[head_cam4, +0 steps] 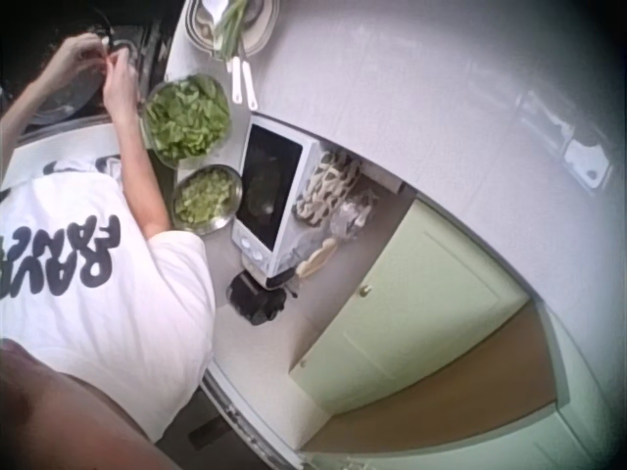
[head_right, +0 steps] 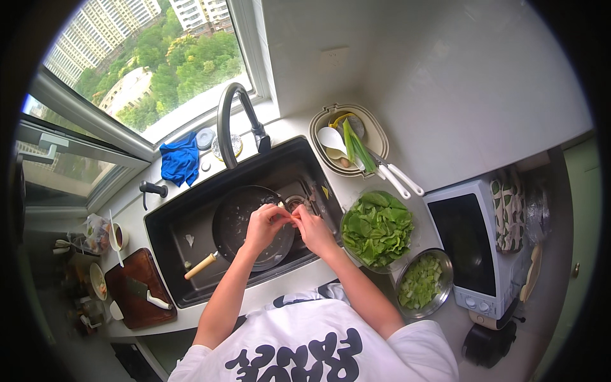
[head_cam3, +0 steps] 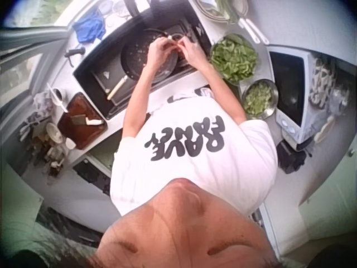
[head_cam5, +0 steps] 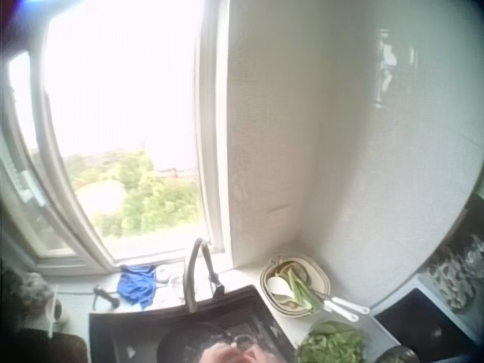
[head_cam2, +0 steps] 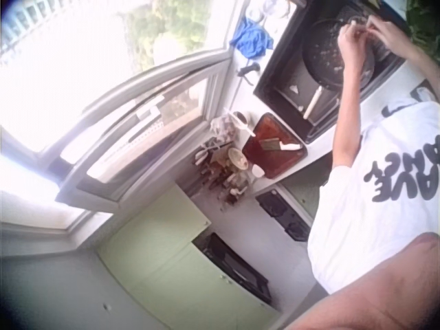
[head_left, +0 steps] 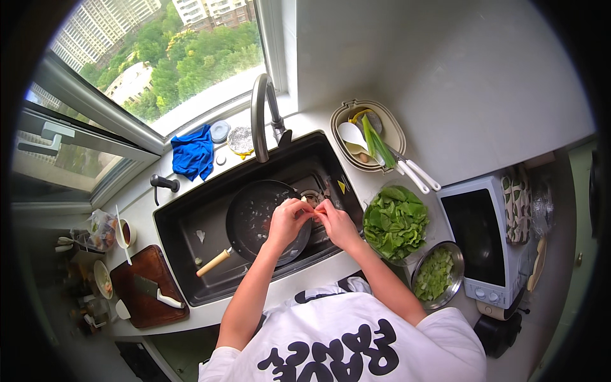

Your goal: The person stands at a kitchen sink and peels shrimp one by one, removing the shells and rinsing the peeled shrimp under running water. The peeled shrimp are placed into a pan in the sink, and the shells are discarded into the sink drain.

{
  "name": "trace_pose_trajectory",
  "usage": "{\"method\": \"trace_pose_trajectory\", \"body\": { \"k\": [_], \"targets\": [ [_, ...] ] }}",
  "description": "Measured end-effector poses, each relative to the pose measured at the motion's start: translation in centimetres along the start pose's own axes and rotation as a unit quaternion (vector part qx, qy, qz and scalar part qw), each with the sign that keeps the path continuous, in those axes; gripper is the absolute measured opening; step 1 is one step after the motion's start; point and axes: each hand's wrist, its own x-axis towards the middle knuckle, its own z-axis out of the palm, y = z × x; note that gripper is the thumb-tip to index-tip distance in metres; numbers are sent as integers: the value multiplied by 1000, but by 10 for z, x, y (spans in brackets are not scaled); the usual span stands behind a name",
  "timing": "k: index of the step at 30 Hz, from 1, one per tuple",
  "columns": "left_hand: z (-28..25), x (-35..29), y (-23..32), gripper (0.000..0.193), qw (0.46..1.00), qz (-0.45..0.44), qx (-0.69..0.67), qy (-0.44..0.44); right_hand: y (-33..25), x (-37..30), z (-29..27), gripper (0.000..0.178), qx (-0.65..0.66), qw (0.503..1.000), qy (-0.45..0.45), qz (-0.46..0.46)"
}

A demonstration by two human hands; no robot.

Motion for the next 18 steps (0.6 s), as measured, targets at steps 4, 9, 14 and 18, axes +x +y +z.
{"method": "trace_pose_trajectory", "body": {
  "k": [4, 9, 14, 18],
  "targets": [
    [6, -4, -3, 20, 999, -42, 8, -4, -4, -2, 6, 12, -80, 996, 12, -25],
    [14, -11, -4, 21, 997, -60, 35, 22, -6, -2, 19, 12, -130, 991, 13, 27],
    [24, -16, 1, 17, 996, -59, 58, 40, -4, -1, 27, 15, -128, 988, 72, 38],
    [30, -15, -1, 16, 992, 12, 121, 42, 22, 8, 31, 19, -28, 986, 126, 103]
  ]
}}
